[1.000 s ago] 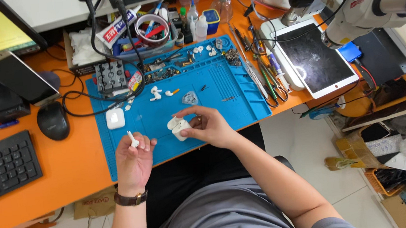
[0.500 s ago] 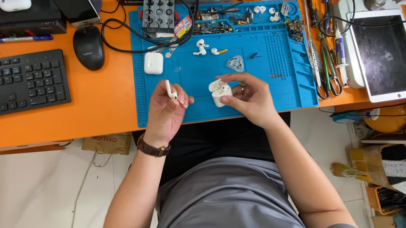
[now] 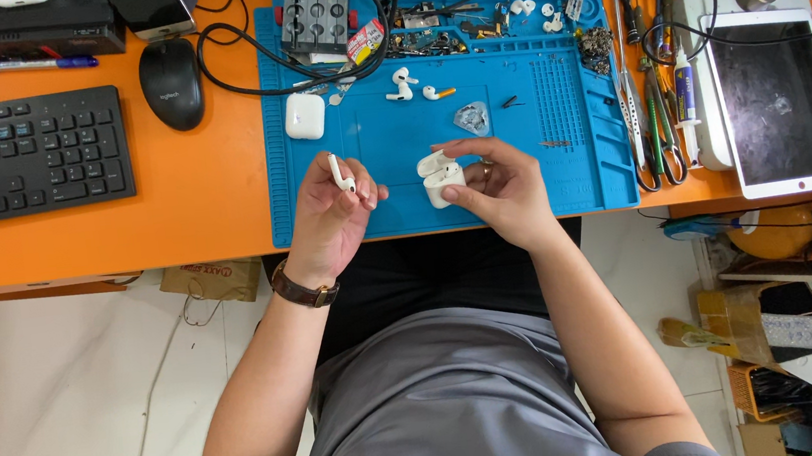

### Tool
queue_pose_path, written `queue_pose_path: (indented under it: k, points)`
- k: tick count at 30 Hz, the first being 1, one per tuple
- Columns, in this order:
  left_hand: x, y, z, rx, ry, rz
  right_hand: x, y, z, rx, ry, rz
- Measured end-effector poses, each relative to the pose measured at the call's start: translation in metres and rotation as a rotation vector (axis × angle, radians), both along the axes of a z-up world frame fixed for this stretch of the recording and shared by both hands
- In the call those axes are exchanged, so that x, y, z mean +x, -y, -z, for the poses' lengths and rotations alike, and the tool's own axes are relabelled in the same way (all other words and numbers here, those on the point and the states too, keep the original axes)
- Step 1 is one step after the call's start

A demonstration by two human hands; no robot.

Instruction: The person places white wireless earbuds into a charging case, closes the case, then opens it again to remove and reposition the earbuds. The hands repeatedly adjust the earbuds inside the case and briefly lift the case for inspection.

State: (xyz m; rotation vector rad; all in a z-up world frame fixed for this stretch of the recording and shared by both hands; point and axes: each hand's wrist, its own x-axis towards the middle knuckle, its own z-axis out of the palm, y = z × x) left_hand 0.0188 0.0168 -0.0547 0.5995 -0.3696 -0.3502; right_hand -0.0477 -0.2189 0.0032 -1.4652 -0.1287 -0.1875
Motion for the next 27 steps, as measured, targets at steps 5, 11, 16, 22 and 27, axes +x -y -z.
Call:
queue_pose_path:
  k: [5,11,16,22,27]
  points:
    - [0.0,0.0,0.003,0.014,-0.001,-0.001,0.0,0.0,-0.001,0.004,0.003,0.0]
    - [0.0,-0.006,0.009,0.037,0.005,0.052,-0.004,-0.003,-0.008,-0.021,-0.025,0.042]
    - [0.004,-0.01,0.019,0.07,-0.014,0.032,-0.005,-0.001,-0.013,-0.016,-0.011,0.014]
    - [0.001,-0.008,0.016,0.061,-0.013,0.003,-0.006,-0.002,-0.014,-0.032,-0.022,0.018]
    - [-0.001,-0.004,0.013,0.04,0.003,-0.015,-0.006,-0.002,-0.008,0.003,-0.049,0.004]
